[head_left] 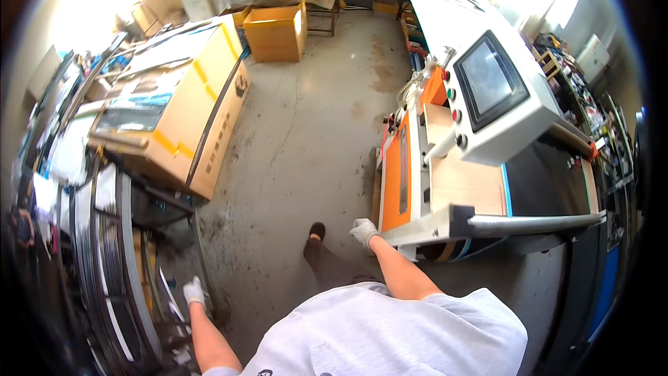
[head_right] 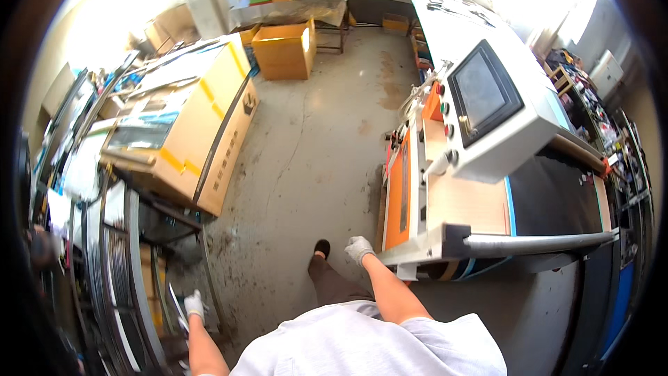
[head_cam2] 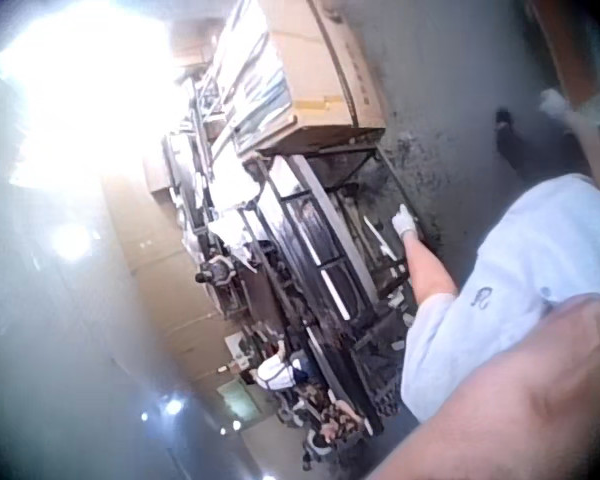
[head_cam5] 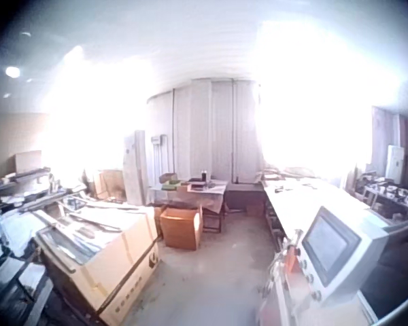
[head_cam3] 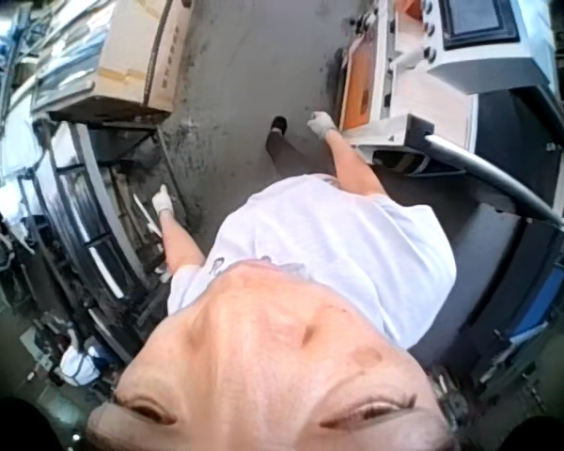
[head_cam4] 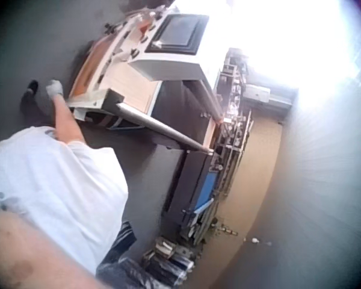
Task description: The person handles large, dark rectangular panels, peeling off protective films and stacking them on a workbench. They then move to a desk to write on a notepad and use a calculator before operating a touchscreen control panel on a large machine.
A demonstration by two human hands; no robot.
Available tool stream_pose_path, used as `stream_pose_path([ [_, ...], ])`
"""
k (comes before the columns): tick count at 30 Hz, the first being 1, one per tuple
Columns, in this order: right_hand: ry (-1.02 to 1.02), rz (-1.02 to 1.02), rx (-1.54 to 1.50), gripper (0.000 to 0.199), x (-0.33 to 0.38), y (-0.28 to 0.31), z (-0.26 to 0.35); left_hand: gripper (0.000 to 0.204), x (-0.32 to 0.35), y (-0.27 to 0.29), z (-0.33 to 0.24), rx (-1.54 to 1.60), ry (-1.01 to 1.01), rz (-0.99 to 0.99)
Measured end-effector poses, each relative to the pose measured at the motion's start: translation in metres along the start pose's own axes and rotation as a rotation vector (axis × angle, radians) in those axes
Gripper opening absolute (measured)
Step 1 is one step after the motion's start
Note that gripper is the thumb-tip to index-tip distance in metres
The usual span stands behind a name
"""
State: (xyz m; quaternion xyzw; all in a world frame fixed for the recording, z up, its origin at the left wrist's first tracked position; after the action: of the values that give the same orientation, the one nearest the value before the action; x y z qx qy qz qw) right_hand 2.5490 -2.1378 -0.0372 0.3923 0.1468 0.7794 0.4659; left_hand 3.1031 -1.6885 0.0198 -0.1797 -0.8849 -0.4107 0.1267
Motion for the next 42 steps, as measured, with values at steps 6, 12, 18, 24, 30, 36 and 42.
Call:
stream_pose_path([
  [6, -0.099, -0.316, -0.144, 0.017, -0.140, 0.111, 0.033, 0.043, -0.093, -0.109, -0.270, -0.139, -0.534, 0.025],
  [12, -0.137, -0.235, -0.105, 0.023, -0.281, 0.168, 0.142, 0.054, -0.092, -0.254, -0.281, -0.879, -0.696, 0.501],
  [18, 0.052, -0.137, -0.104, 0.024, -0.424, 0.204, 0.244, 0.056, -0.191, -0.383, -0.415, -0.830, -0.464, 0.540],
  [24, -0.199, -0.268, -0.061, 0.023, -0.564, 0.308, 0.214, 0.059, -0.310, -0.507, -0.578, -0.840, -0.412, 0.533],
  [30, -0.304, -0.488, -0.201, 0.022, -0.645, 0.440, 0.208, 0.058, -0.440, -0.701, -0.829, -0.909, -0.615, 0.548],
  [36, -0.540, -0.726, -0.446, 0.021, -0.682, 0.518, 0.109, 0.042, -0.379, -0.919, -1.220, -0.280, -0.975, 0.688],
  [42, -0.538, -0.734, -0.201, 0.020, -0.804, 0.615, 0.055, 0.032, -0.282, -1.014, -1.333, -0.194, -0.996, 0.808],
])
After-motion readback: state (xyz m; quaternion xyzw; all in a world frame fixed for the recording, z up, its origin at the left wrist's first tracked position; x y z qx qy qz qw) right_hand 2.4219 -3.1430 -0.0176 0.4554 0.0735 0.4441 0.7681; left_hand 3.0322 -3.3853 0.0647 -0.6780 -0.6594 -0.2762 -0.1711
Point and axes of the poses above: each hand's wrist, its own x-axis away from the middle knuckle, its own y-axis out of the back of the hand, z = x × y, the point moved 10 cm from there along -x, towards the middle knuckle, and after that the axes turned 3 degrees about -z, right-handed, at the moved point
